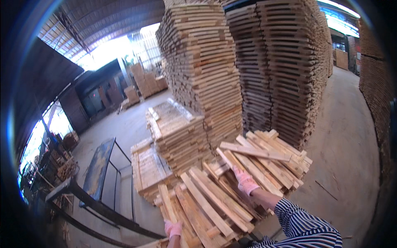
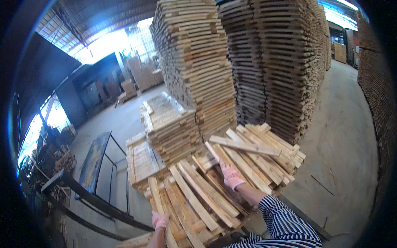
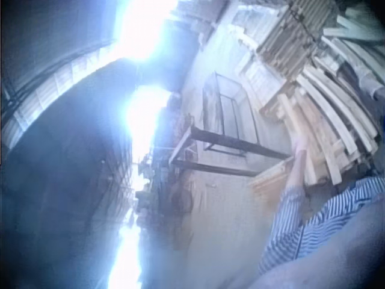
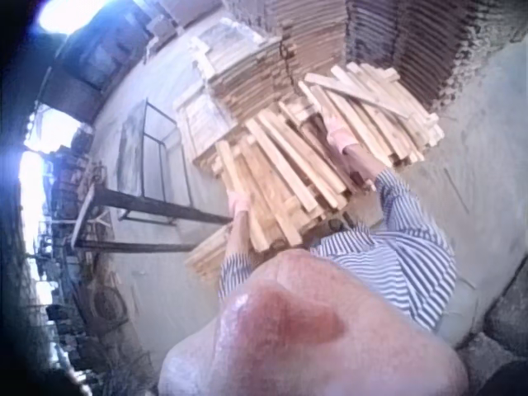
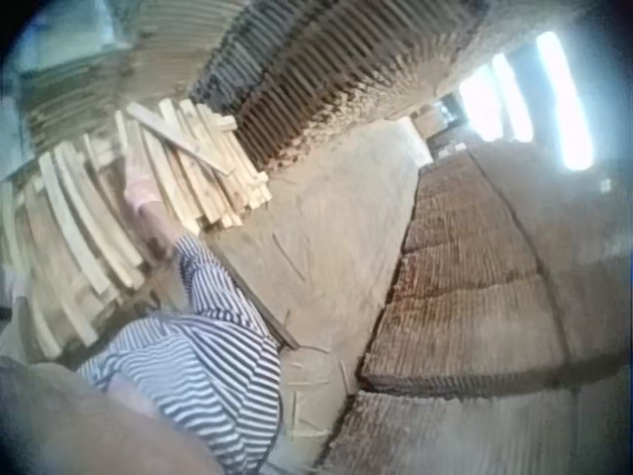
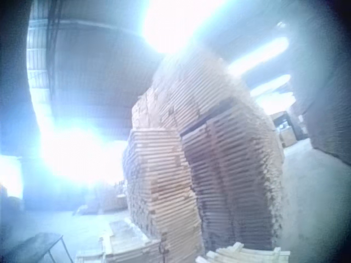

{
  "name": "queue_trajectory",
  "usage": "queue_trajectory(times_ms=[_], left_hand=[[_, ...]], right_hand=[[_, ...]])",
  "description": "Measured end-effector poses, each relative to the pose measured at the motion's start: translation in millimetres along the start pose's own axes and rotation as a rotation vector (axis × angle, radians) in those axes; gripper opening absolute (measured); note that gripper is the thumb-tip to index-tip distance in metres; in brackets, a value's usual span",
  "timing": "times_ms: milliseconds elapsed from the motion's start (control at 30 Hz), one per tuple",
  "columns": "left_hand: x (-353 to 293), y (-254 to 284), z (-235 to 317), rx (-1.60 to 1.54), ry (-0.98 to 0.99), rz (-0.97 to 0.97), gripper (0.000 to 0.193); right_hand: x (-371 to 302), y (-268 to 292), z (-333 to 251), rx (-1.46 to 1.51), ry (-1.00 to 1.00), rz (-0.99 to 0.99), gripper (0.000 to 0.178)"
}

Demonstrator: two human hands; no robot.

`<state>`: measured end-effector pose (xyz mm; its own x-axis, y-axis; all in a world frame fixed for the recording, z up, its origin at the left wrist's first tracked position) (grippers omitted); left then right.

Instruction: The person repeatedly picks up small wooden planks from a metal rack and stacks them onto a growing pile on the floor. The task involves lifting, carrying, and placing the planks in an organized manner within a workshop environment.

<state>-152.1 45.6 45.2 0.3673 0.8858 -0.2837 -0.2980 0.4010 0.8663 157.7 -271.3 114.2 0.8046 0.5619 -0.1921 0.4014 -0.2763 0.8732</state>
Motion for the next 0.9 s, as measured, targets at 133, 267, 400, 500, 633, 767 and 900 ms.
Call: queue_trajectory(times_ms=[133,267,400,500,633,767,900], left_hand=[[-2.8,5.1,17.5,-0.112,-0.163,0.021,0.076],[6.5,3.2,28.5,-0.198,-0.188,-0.150,0.072],[14.4,12.1,0.6,-0.125,-0.076,-0.146,0.075],[15.3,10.9,2.6,-0.095,-0.025,-0.123,0.083],[-5.2,20.0,6.1,-0.099,0.045,-0.126,0.094],[4.6,18.7,12.1,-0.046,0.025,-0.166,0.095],[-0.4,18.4,20.6,-0.115,-0.027,-0.196,0.096]], right_hand=[[11.4,-23.6,19.5,-0.154,-0.090,0.224,0.079],[23.4,-6.8,46.6,-0.281,-0.063,0.035,0.072],[-5.9,27.9,-3.2,-0.014,-0.090,-0.114,0.062],[-5.5,28.5,-4.7,0.166,-0.021,-0.005,0.078],[-47.4,8.5,-76.7,0.422,0.255,-0.261,0.102],[-69.8,-63.7,-131.0,0.312,0.307,-0.127,0.088],[-82.2,-117.9,-187.2,0.149,0.096,-0.291,0.084]])
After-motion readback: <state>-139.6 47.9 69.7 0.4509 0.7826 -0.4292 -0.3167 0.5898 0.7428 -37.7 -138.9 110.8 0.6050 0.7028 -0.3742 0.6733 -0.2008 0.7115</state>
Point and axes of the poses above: each hand's wrist, its own x-axis towards the middle knuckle, its own y-axis out of the back of the hand, z = x × y, the point moved 1 cm from there along x, towards the middle knuckle, and after that the axes turned 11 degrees about -z, right-handed, at the moved point
